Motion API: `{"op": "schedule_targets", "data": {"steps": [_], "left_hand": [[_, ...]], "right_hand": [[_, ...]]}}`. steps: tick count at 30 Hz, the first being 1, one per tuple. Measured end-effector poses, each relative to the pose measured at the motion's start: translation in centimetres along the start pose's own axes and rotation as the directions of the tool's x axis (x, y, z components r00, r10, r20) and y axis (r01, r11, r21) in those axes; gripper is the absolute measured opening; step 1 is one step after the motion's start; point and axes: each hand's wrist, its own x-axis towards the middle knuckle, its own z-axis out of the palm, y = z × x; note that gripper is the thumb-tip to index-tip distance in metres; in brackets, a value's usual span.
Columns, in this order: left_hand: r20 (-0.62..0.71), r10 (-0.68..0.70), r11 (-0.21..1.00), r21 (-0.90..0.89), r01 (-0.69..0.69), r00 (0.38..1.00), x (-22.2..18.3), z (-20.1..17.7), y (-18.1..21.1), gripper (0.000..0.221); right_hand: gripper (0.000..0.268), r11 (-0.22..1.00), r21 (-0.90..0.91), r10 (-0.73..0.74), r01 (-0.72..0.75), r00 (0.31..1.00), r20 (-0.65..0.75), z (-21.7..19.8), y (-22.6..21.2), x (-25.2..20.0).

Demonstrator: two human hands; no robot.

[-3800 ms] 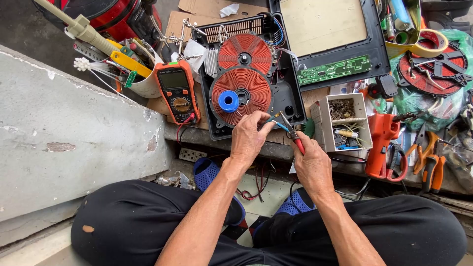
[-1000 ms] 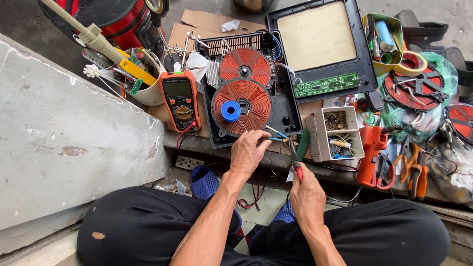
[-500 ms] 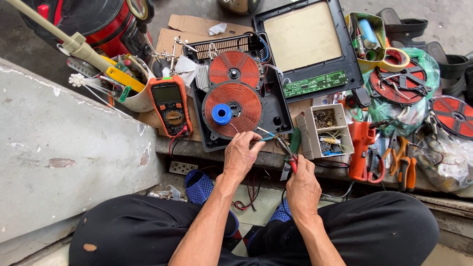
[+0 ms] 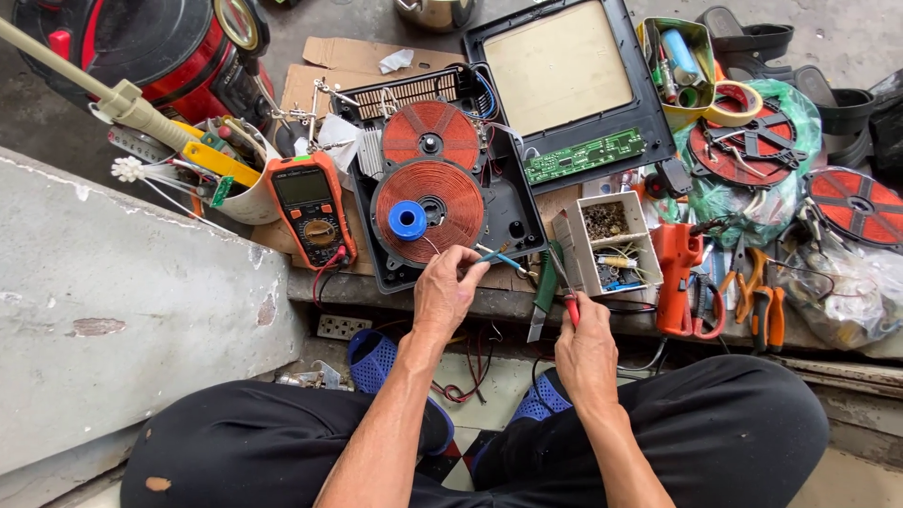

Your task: Assembling and repairing induction cooker components by stripping wires and soldering connections.

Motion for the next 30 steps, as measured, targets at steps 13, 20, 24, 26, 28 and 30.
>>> {"op": "schedule_targets", "data": {"steps": [13, 20, 24, 26, 28, 30], "left_hand": [[-0.005, 0.005, 1.000, -0.008, -0.005, 1.000, -0.2, -1.1, 1.8, 0.013], [0.004, -0.018, 1.000, -0.016, 0.018, 1.000, -0.2, -0.4, 1.0, 0.014], [0.007, -0.023, 0.999, -0.034, 0.024, 1.000, 0.0, -0.3, 1.1, 0.014], [0.013, -0.018, 0.999, -0.034, 0.019, 1.000, -0.3, -0.3, 1.4, 0.014], [0.013, -0.017, 0.999, -0.031, 0.017, 1.000, -0.6, -0.3, 1.4, 0.014], [0.005, -0.002, 0.999, -0.044, 0.003, 1.000, -0.8, -0.3, 1.3, 0.015]], "right_hand": [[0.027, 0.723, 0.529, 0.279, -0.444, 0.888, 0.364, -1.0, -2.7, -2.3], [0.029, 0.789, 0.462, 0.270, -0.405, 0.904, 0.332, 0.2, -1.7, -2.0], [0.033, 0.781, 0.509, 0.228, -0.361, 0.924, 0.307, 0.2, -2.6, 0.2], [0.032, 0.780, 0.531, 0.219, -0.332, 0.939, 0.266, 1.9, -1.1, 2.3], [0.031, 0.779, 0.550, 0.206, -0.301, 0.951, 0.229, 1.7, -1.4, 3.4], [0.048, 0.949, 0.282, 0.114, -0.143, 0.987, 0.118, -0.6, -3.6, 3.6]]}}
